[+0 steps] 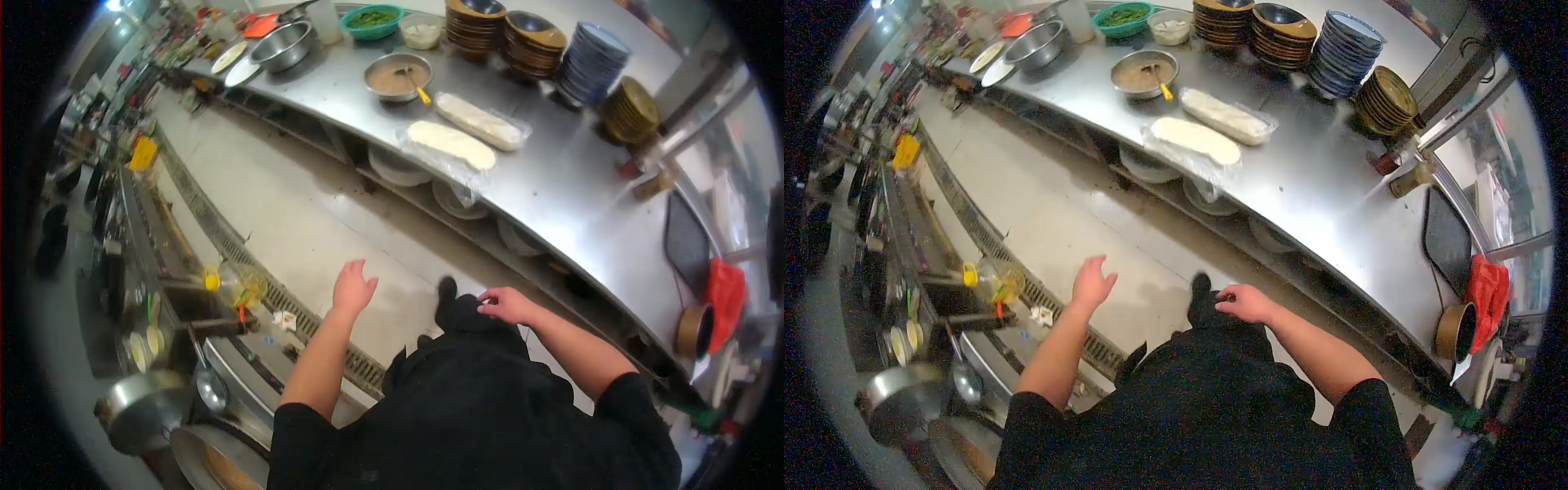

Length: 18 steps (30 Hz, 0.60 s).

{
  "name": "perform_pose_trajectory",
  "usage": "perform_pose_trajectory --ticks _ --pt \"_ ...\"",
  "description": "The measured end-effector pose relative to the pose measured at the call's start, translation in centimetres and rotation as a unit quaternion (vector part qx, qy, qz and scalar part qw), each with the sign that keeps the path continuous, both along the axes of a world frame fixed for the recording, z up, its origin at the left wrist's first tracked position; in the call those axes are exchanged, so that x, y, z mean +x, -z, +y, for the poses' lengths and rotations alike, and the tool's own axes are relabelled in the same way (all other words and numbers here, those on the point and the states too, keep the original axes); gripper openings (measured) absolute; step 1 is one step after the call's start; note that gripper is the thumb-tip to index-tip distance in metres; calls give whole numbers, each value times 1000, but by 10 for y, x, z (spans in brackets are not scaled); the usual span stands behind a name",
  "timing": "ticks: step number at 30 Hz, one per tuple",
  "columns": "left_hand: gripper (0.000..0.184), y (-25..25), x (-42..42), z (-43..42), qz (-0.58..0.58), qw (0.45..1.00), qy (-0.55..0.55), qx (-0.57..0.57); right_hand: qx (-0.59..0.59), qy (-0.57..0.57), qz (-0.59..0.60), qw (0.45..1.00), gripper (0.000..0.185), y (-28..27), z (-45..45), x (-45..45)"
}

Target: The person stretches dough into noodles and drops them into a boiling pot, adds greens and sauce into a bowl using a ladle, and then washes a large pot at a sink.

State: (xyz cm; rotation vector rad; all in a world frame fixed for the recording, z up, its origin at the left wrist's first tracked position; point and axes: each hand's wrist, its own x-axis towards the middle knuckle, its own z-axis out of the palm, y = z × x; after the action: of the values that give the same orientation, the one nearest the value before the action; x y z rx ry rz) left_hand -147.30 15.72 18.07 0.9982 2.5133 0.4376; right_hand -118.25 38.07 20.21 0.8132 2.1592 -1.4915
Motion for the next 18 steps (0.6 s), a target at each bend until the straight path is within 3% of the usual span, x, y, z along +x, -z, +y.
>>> perform_pose_trajectory --ticks 1,5,6,8,11,12,13,14,15,16,17,18 --pt "57 -11 -22 41 24 999 24 27 -49 41 4 998 40 -4 12 -22" --pt "53 -18 -82 183 117 984 95 95 -53 -6 19 998 39 -9 75 -112" --pt "53 -10 -95 209 115 984 102 90 -63 -18 22 998 42 -9 89 -133" --pt "38 8 -117 257 279 941 162 106 -90 -21 24 995 43 -20 111 -172" --pt "30 5 -153 298 286 922 257 45 -145 -43 24 988 50 -17 135 -221" --pt "16 0 -164 308 287 911 280 100 -90 -42 78 992 53 -18 140 -236" --pt "16 -3 -169 316 281 911 287 98 -33 -42 132 990 56 -20 145 -250" --pt "14 -7 -176 323 144 957 229 100 -41 0 91 995 68 -23 150 -260" --pt "15 -18 -181 330 4 981 168 95 -45 12 90 995 68 -20 156 -269" --pt "15 -25 -187 333 0 979 181 89 102 31 158 982 73 -15 157 -276" --pt "19 -31 -192 332 -102 977 104 156 248 52 217 943 77 -10 155 -283" --pt "23 -31 -199 334 -203 954 24 218 215 89 206 950 81 -18 157 -294"
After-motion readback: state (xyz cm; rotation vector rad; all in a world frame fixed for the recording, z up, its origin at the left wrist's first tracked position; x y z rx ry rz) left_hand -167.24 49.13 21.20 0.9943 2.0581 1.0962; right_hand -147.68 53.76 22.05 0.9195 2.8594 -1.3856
